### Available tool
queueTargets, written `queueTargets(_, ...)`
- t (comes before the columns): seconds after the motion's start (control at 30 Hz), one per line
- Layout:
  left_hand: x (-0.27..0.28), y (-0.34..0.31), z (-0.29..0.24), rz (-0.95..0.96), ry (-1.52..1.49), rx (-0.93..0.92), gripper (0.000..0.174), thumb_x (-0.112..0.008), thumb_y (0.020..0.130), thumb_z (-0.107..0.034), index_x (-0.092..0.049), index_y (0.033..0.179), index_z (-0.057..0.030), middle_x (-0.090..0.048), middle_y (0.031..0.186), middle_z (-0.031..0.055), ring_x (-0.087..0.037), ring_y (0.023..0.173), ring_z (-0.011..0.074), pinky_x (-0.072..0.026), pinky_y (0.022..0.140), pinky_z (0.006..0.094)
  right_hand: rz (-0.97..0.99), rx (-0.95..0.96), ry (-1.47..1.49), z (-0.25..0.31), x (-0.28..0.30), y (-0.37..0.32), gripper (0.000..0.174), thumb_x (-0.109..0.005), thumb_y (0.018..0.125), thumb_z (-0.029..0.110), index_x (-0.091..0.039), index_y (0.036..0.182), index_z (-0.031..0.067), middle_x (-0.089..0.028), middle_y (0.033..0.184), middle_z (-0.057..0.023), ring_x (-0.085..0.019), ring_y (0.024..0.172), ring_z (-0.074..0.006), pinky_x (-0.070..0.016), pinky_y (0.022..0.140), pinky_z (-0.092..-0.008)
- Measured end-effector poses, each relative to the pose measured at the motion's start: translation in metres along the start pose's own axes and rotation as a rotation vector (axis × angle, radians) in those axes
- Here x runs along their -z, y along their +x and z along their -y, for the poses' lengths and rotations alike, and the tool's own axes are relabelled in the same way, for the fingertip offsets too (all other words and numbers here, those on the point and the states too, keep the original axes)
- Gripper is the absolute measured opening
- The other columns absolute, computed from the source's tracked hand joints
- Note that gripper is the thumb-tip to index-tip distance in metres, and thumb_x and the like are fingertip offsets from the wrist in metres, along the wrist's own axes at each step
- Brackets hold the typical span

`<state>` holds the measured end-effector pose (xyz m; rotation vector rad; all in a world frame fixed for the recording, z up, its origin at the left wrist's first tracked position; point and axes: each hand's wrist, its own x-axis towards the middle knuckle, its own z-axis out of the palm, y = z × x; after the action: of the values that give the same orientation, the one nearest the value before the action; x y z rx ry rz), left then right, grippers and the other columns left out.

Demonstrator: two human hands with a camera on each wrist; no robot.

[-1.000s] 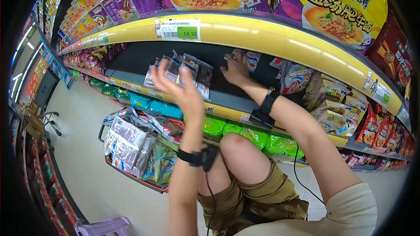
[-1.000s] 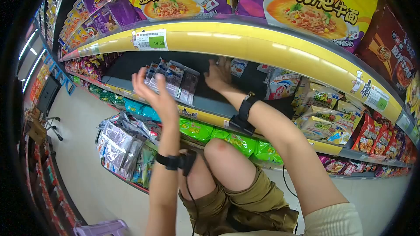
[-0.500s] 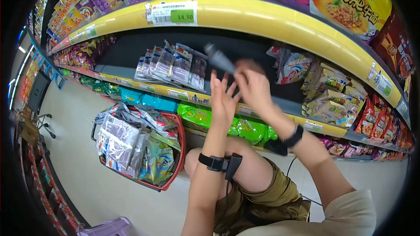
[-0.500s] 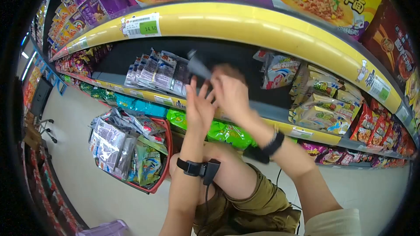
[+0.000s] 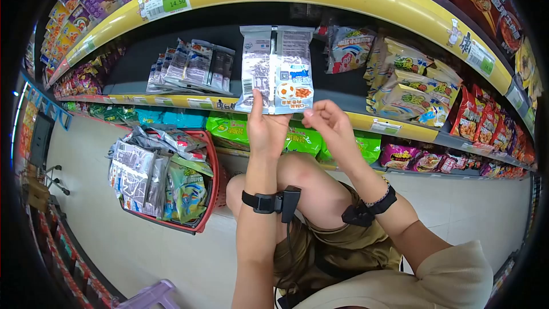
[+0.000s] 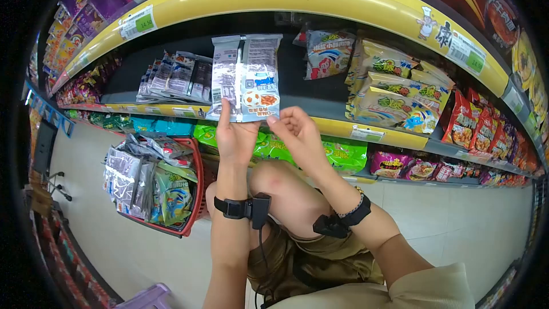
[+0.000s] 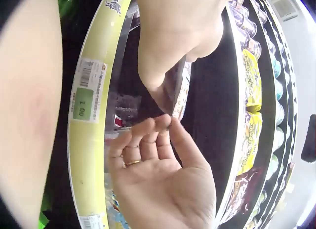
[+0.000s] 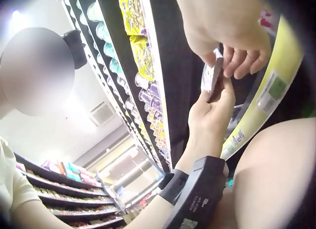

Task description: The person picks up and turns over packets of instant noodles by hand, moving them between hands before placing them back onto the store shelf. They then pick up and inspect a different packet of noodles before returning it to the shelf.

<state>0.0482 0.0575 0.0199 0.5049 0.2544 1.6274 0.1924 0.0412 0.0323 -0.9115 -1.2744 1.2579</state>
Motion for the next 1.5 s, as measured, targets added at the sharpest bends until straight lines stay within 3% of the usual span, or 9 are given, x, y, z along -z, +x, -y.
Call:
queueTargets(0.23,0.005,-0.007,-0.02,-0.016,0.034,0.038,0.045,-0.039,0.099,-0.032,-0.042,0.13,0.0005,-0.051,0.129,0.012,-0.048,0.12,0.0236,-0.0379,0.101,0.0395,0.109,-0.006,0.046,-0.014,0.008,0.0,0.025,-0.06,0.09,0.021,-0.053,0.105,0.0018,-0.06,0.093,-0.0034,-0.056,0.084,-0.0097,-0.0449,0.077,-0.0247)
queueTargets(0.43,0.015,-0.021,-0.042,-0.198,0.354,0.33,0.033,-0.057,0.089,-0.027,-0.059,0.108,-0.0006,-0.066,0.1,0.0105,-0.064,0.09,0.0185,-0.0506,0.08,0.0326,0.109,-0.187,0.38,0.013,0.045,0.011,0.044,-0.049,0.095,0.037,-0.049,0.125,0.0038,-0.06,0.109,-0.0062,-0.058,0.092,-0.0114,-0.0454,0.083,-0.0276)
queueTargets(0.5,0.017,-0.023,-0.04,-0.156,0.533,0.389,0.036,-0.059,0.089,-0.028,-0.058,0.111,-0.0001,-0.065,0.104,0.011,-0.063,0.095,0.0195,-0.0501,0.082,0.0332,0.272,-0.297,0.104,0.015,0.05,0.01,0.038,-0.051,0.095,0.033,-0.053,0.12,0.0042,-0.063,0.103,-0.005,-0.06,0.085,-0.0103,-0.0475,0.077,-0.0244)
queueTargets(0.63,-0.005,-0.021,-0.045,0.334,-0.16,0.329,0.08,-0.048,0.088,-0.058,-0.031,0.138,0.0013,-0.045,0.135,0.0172,-0.051,0.118,0.0254,-0.039,0.102,0.0408,-0.07,-0.2,0.514,0.036,0.032,0.007,0.03,-0.051,0.096,0.025,-0.055,0.116,0.0037,-0.064,0.102,-0.0055,-0.063,0.085,-0.0129,-0.0511,0.079,-0.0279)
queueTargets(0.7,-0.004,-0.017,-0.039,0.454,-0.184,0.361,0.084,-0.053,0.086,-0.056,-0.023,0.141,-0.0005,-0.04,0.138,0.0171,-0.045,0.124,0.0263,-0.0324,0.107,0.0419,-0.074,-0.142,0.629,0.026,0.025,0.005,0.027,-0.049,0.096,0.021,-0.055,0.115,0.0033,-0.063,0.107,-0.0067,-0.061,0.094,-0.0137,-0.0502,0.085,-0.031)
queueTargets(0.77,0.003,-0.017,-0.026,0.278,0.185,0.23,0.075,-0.057,0.088,-0.045,-0.025,0.142,-0.0045,-0.038,0.14,0.0162,-0.039,0.128,0.0274,-0.0362,0.102,0.0498,-0.048,-0.112,0.664,0.02,0.008,-0.008,0.026,-0.048,0.097,0.02,-0.054,0.116,0.003,-0.06,0.113,-0.0075,-0.058,0.102,-0.0135,-0.0481,0.088,-0.0323)
queueTargets(0.8,0.004,-0.019,-0.025,0.107,0.308,0.183,0.057,-0.057,0.091,-0.024,-0.032,0.138,-0.0022,-0.046,0.133,0.014,-0.048,0.12,0.0229,-0.042,0.098,0.0412,-0.046,-0.15,0.609,0.021,0.003,-0.015,0.03,-0.048,0.097,0.018,-0.052,0.121,0.0018,-0.058,0.117,-0.0081,-0.056,0.105,-0.0138,-0.0463,0.09,-0.0329)
queueTargets(0.9,0.008,-0.009,-0.03,0.03,0.351,0.132,0.042,-0.055,0.091,-0.008,-0.041,0.129,-0.0005,-0.057,0.119,0.0087,-0.056,0.106,0.0137,-0.0455,0.089,0.0292,0.024,-0.178,0.461,0.021,-0.001,-0.022,0.031,-0.045,0.097,0.016,-0.05,0.124,0.0008,-0.057,0.119,-0.0091,-0.055,0.108,-0.0164,-0.0444,0.093,-0.0384)
queueTargets(1.5,0.003,-0.013,-0.035,-0.029,0.22,0.107,0.036,-0.057,0.09,-0.01,-0.047,0.123,0.0,-0.06,0.112,0.0096,-0.06,0.098,0.0148,-0.049,0.082,0.0277,0.054,-0.167,0.569,0.01,-0.005,-0.022,0.038,-0.048,0.096,0.01,-0.042,0.132,-0.0017,-0.057,0.119,-0.0083,-0.056,0.107,-0.0157,-0.0468,0.092,-0.0345)
